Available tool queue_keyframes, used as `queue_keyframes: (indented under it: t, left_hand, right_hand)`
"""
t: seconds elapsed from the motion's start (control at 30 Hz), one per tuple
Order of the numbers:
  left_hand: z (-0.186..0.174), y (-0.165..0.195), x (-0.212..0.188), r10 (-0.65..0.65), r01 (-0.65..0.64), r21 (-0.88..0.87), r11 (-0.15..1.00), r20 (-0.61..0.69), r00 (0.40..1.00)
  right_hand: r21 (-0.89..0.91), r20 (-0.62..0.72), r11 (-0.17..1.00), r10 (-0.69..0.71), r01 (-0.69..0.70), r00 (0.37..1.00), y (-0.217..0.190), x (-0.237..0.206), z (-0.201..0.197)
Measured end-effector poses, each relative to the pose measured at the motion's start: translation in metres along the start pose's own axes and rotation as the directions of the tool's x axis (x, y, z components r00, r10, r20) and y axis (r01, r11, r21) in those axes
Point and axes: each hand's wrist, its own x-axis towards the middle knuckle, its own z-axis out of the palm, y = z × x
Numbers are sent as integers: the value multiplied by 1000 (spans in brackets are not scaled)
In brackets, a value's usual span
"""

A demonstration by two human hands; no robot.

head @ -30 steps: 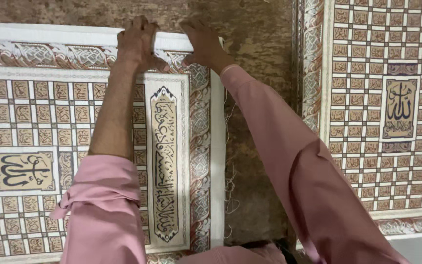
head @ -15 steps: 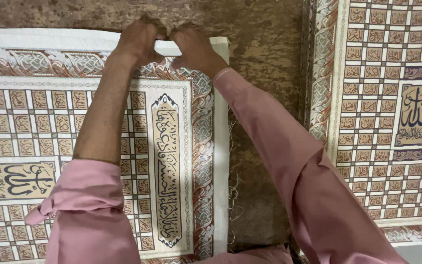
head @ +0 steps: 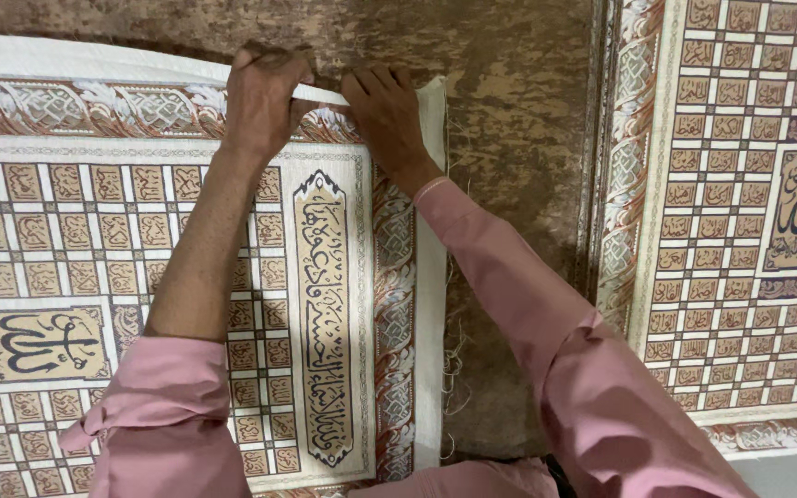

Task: The person repeatedly smooths and presses a patterned prayer mat on a workbench using both hands. They lift and reposition the mat several times, then smooth the edges and corners. The mat remains on the bench throughout the clip.

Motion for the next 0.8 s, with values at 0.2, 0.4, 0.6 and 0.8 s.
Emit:
queue_keyframes:
  t: [0.2,0.4,0.6,0.8]
  left_hand:
    - [11,-5,-4,-69,70,-97,993,8,998]
    - [19,-10,-9,-82,79,-143,987,-19,996]
    - [25,-11,-7,-68,56,-159,986,-73,995]
    - [24,-10,-10,-73,54,-173,983,-103,992]
  right_hand:
    - [-41,-64,997,61,-64,996,-4,-9,10]
    - [31,-70,991,135,-133,988,-3,-14,17]
    - [105,-65,987,125,-117,990,4,-12,16]
    - [122,-23,981,156,-153,987,10,-5,19]
